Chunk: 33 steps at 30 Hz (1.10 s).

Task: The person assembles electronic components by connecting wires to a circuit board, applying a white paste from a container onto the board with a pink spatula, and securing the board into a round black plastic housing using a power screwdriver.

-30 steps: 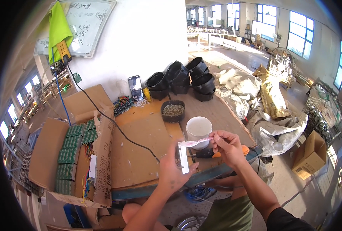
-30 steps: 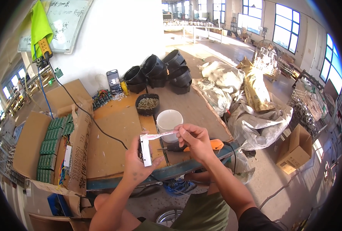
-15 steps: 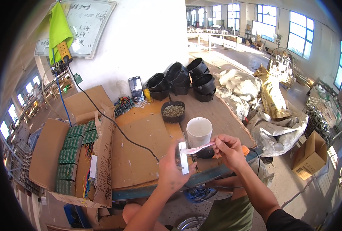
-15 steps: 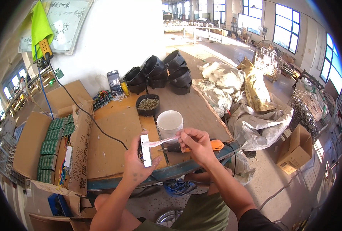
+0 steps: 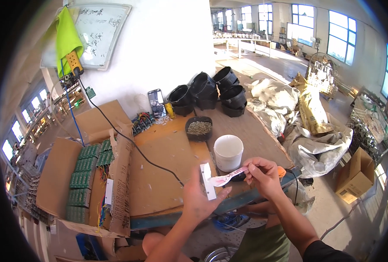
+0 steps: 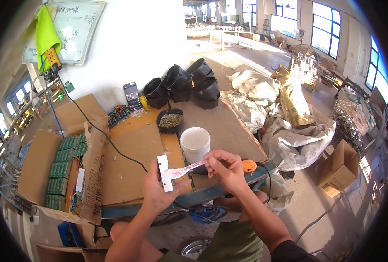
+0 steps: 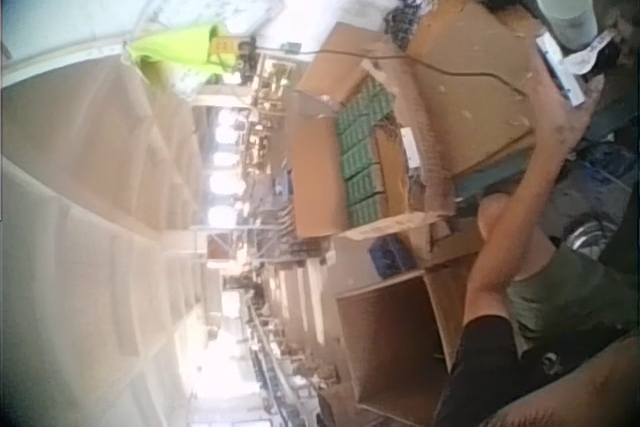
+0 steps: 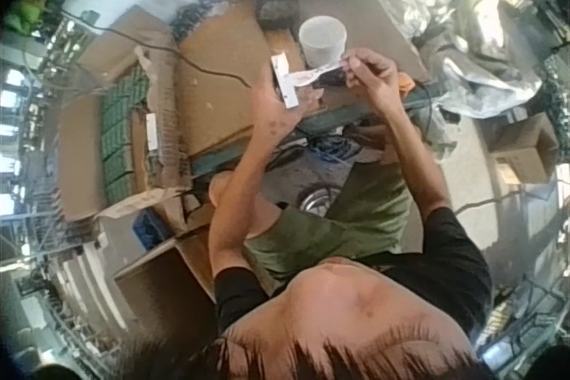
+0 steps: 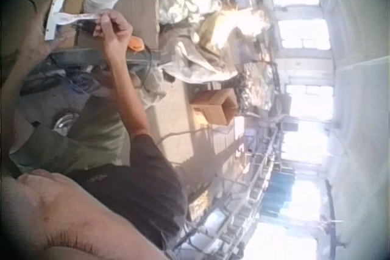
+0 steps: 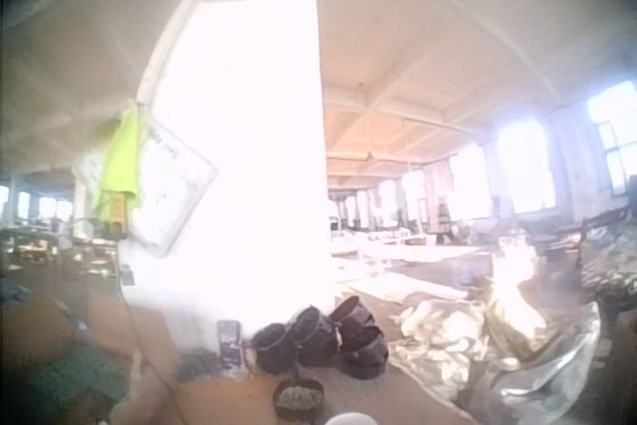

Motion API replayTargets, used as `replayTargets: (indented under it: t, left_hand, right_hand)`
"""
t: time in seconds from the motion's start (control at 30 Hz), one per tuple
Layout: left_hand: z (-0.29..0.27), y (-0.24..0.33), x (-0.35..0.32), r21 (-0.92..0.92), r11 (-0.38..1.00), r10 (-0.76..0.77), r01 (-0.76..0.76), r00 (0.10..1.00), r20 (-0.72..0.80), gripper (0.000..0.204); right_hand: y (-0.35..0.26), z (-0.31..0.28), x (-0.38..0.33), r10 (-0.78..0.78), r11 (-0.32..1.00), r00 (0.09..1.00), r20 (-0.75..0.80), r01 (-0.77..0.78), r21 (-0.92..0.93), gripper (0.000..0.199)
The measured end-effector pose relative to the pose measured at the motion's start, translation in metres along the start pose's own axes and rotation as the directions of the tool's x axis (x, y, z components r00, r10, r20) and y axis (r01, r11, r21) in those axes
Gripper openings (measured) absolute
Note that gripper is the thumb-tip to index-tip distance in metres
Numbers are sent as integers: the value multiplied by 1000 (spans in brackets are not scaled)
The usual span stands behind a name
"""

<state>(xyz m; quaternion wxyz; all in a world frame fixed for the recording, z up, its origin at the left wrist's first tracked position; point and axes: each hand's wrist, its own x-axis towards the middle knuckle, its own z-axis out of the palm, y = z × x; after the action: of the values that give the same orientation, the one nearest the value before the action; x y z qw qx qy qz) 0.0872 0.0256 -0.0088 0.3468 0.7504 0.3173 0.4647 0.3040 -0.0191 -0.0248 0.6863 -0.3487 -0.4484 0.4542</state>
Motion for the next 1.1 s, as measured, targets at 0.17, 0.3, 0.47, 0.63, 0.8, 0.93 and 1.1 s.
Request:
replayTargets:
  t: [0.17,0.3,0.47,0.63,0.8,0.93,1.1]
  left_hand:
    - [4,8,0,-117,989,-92,94,995,25,89]
    - [1,1,0,-97,994,-40,40,999,2,95]
    - [1,-4,0,-17,999,-37,37,999,-26,94]
    - [2,-5,0,-58,997,-56,55,998,-16,94]
    - [4,-3,4,-86,995,-42,43,999,13,95]
    - [0,2,5,4,999,-50,50,999,0,94]
    - [-2,-3,7,41,999,37,-36,999,-30,96]
  right_hand:
    - [11,4,1,-41,999,999,18,41,20,14]
    - [6,6,-7,-3,999,1000,-2,3,33,14]
    - [7,11,-10,3,1000,1000,-1,-3,-13,13]
    - [-11,1,-12,-3,998,1000,-30,0,-70,12]
    - [-3,8,0,-1,1000,998,-56,1,0,12]
    - [-14,4,-5,119,992,991,-54,-121,-35,13]
    - [-25,3,-2,68,997,996,-57,-70,-21,12]
